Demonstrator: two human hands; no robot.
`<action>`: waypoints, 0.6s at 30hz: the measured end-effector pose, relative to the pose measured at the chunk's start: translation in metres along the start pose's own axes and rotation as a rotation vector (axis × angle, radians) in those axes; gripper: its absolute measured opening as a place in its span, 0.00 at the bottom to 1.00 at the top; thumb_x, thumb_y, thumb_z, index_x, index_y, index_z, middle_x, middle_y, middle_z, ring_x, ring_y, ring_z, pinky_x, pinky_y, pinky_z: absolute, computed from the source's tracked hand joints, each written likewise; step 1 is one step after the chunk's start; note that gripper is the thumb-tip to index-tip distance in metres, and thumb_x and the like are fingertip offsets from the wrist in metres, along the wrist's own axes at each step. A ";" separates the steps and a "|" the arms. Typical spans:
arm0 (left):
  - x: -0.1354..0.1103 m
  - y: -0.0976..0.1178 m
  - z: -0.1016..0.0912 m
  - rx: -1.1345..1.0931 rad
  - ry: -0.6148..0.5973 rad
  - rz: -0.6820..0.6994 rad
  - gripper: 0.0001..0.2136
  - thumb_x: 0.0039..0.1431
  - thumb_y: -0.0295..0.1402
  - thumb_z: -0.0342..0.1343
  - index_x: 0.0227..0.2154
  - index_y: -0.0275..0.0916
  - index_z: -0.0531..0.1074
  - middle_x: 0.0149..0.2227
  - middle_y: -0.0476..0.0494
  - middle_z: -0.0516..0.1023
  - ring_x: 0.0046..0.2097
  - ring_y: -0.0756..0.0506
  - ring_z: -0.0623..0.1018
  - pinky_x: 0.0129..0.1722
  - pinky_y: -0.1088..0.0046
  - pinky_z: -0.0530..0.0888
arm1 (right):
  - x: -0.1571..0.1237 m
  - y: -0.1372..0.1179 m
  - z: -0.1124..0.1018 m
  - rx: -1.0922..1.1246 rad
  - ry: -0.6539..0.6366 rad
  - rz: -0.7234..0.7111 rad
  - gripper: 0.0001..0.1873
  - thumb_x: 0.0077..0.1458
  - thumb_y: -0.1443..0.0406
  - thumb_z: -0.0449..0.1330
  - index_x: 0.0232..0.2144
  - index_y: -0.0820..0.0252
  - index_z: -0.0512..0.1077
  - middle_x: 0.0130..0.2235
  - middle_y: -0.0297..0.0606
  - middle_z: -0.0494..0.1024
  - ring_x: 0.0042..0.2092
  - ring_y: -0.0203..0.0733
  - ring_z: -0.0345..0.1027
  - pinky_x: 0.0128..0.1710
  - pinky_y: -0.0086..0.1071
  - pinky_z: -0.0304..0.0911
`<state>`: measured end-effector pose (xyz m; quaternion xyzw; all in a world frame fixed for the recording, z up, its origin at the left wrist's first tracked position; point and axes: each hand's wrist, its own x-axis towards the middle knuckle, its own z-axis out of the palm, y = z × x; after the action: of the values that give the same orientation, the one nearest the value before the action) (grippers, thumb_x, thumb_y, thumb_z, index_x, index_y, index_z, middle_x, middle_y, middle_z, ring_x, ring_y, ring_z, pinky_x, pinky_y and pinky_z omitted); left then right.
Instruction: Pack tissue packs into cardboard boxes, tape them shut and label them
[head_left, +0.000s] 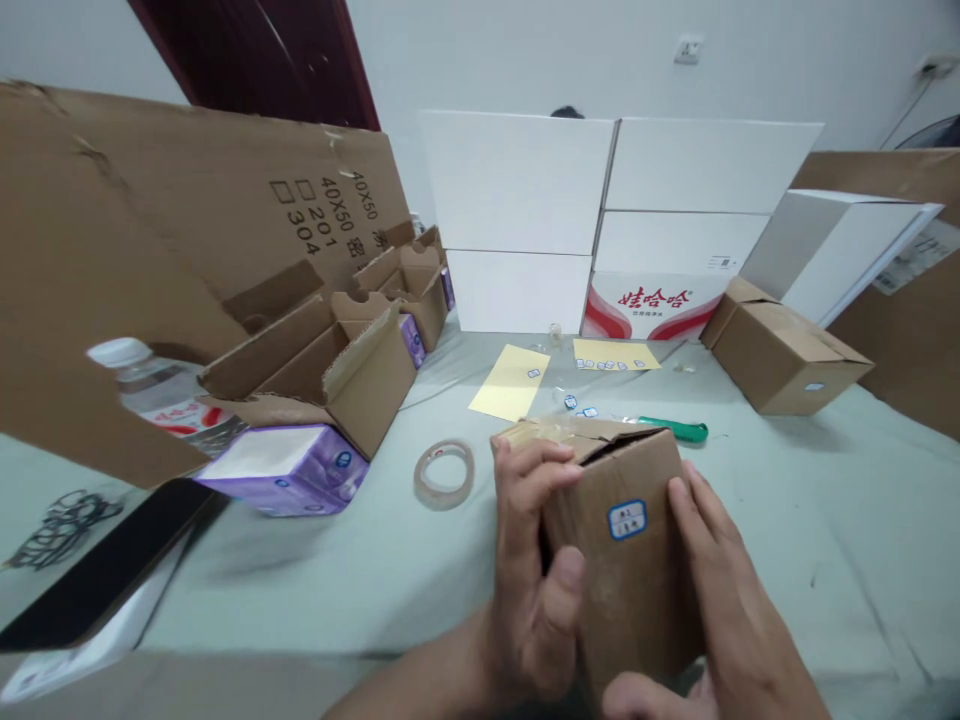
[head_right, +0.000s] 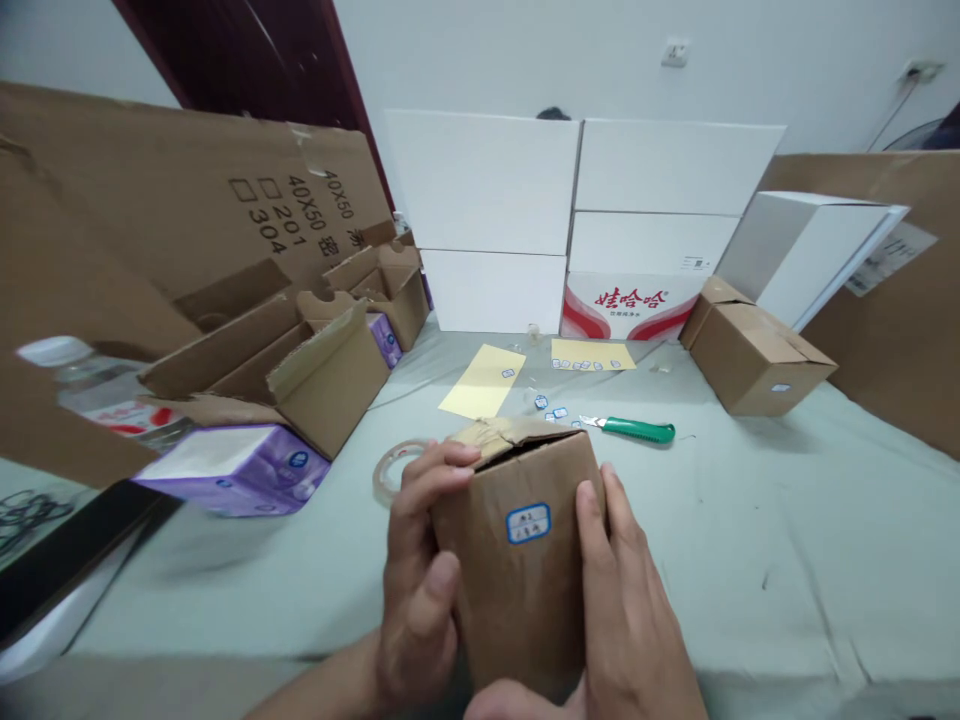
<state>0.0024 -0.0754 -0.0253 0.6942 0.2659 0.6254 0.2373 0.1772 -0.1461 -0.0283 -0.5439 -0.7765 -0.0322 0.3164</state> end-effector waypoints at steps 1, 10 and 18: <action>-0.004 0.002 0.005 0.059 -0.013 0.046 0.17 0.66 0.36 0.46 0.56 0.46 0.62 0.54 0.41 0.66 0.59 0.38 0.64 0.69 0.48 0.41 | -0.002 -0.001 0.000 -0.009 0.021 0.026 0.63 0.51 0.38 0.59 0.72 0.63 0.33 0.71 0.59 0.45 0.69 0.71 0.46 0.57 0.57 0.66; 0.004 -0.007 0.007 -0.063 -0.032 0.021 0.16 0.63 0.30 0.48 0.53 0.47 0.65 0.53 0.42 0.66 0.57 0.40 0.64 0.63 0.54 0.58 | -0.004 -0.001 0.012 0.026 0.107 0.028 0.56 0.50 0.34 0.54 0.72 0.47 0.40 0.73 0.53 0.33 0.70 0.75 0.41 0.54 0.64 0.65; -0.019 0.005 0.017 0.013 -0.194 0.056 0.23 0.68 0.51 0.40 0.60 0.49 0.62 0.57 0.41 0.65 0.62 0.38 0.62 0.70 0.52 0.41 | -0.006 -0.015 0.018 0.011 0.191 0.243 0.68 0.45 0.37 0.63 0.72 0.58 0.32 0.71 0.62 0.40 0.69 0.78 0.42 0.57 0.72 0.56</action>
<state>0.0186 -0.0922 -0.0379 0.7602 0.2263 0.5599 0.2395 0.1572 -0.1503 -0.0419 -0.6267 -0.6714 -0.0411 0.3934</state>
